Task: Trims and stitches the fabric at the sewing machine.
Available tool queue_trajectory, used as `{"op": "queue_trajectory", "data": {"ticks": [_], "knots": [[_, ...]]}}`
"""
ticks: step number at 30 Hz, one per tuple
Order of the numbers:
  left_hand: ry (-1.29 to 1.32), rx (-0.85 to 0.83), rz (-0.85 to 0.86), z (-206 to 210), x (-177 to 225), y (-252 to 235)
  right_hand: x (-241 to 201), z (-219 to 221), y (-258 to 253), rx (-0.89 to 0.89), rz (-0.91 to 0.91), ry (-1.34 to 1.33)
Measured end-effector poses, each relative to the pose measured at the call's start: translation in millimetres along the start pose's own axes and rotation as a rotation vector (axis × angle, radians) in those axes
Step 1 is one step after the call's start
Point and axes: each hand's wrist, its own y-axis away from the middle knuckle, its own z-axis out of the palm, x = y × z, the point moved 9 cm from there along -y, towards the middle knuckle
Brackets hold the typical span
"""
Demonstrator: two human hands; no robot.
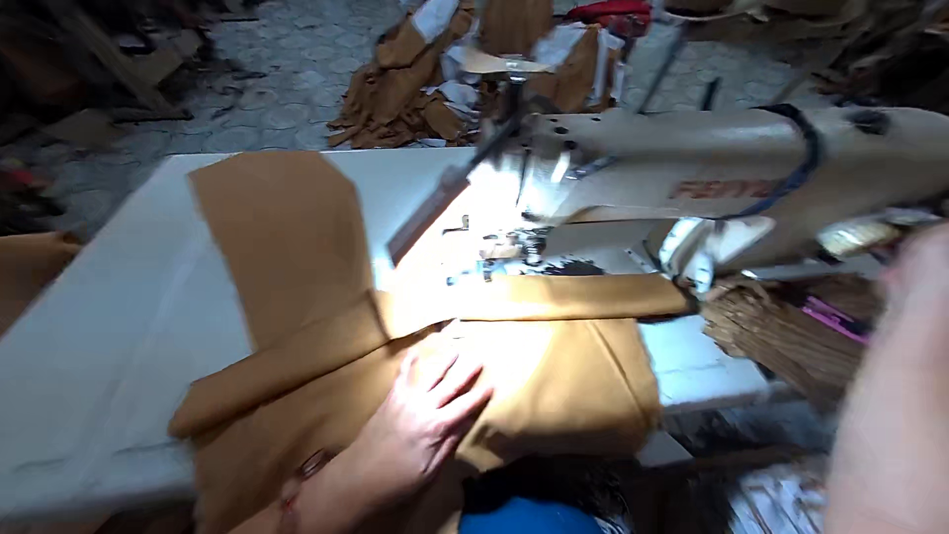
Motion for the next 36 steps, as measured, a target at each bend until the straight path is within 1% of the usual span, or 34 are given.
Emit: {"op": "queue_trajectory", "data": {"ticks": [1,2,4,5,6,8,9,11,12,14,17,19,20,23,26,33,36], "knots": [[0.002,0.035,0.002,-0.3,1.4,2.7,-2.9,-8.3,-3.4,0.037,-0.033,0.049],[0.004,0.054,0.0,-0.3,1.5,3.0,-15.5,-15.7,-0.2,0.111,-0.074,0.108],[0.024,0.045,-0.009,-0.3,-0.1,0.6,-53.7,-26.0,18.9,0.247,-0.259,0.213],[0.042,0.026,-0.012,0.0,-0.9,-0.9,-71.7,-26.3,37.1,0.261,-0.375,0.278],[0.058,0.0,-0.015,0.6,-1.8,-1.8,-84.6,-22.0,57.1,0.237,-0.478,0.348],[0.086,-0.045,-0.019,2.2,-4.6,-1.7,-92.5,-3.5,95.5,0.088,-0.625,0.481],[0.095,-0.052,-0.022,2.4,-6.1,-1.7,-85.4,9.0,110.3,-0.019,-0.632,0.543],[0.105,-0.038,-0.02,-0.1,-7.5,-1.7,-58.5,31.0,129.4,-0.216,-0.547,0.654],[0.102,-0.021,-0.017,-3.0,-7.5,-2.2,-45.7,36.0,135.1,-0.25,-0.504,0.696],[0.093,0.01,-0.02,-11.7,-5.8,-3.9,-31.1,31.3,137.1,-0.205,-0.433,0.786],[0.108,0.014,-0.04,-22.7,-1.8,-1.5,-23.6,0.9,119.5,-0.121,-0.227,0.931],[0.117,0.013,-0.048,-28.4,0.6,1.4,-6.4,-17.1,97.1,-0.165,-0.091,1.004],[0.12,0.007,-0.05,-29.7,0.6,2.9,5.4,-22.5,85.6,-0.206,-0.057,1.018],[0.121,0.008,-0.046,-32.0,0.8,6.3,34.6,-24.8,62.2,-0.315,-0.04,1.004],[0.118,0.032,-0.05,-30.5,2.1,8.2,37.4,-23.7,59.3,-0.306,-0.071,0.981],[0.13,0.093,-0.024,-29.7,11.1,3.4,30.0,-36.3,57.5,-0.248,-0.139,0.943],[0.181,0.136,-0.026,-35.6,16.5,3.3,-2.9,-59.8,76.1,-0.139,-0.159,0.902]]}}
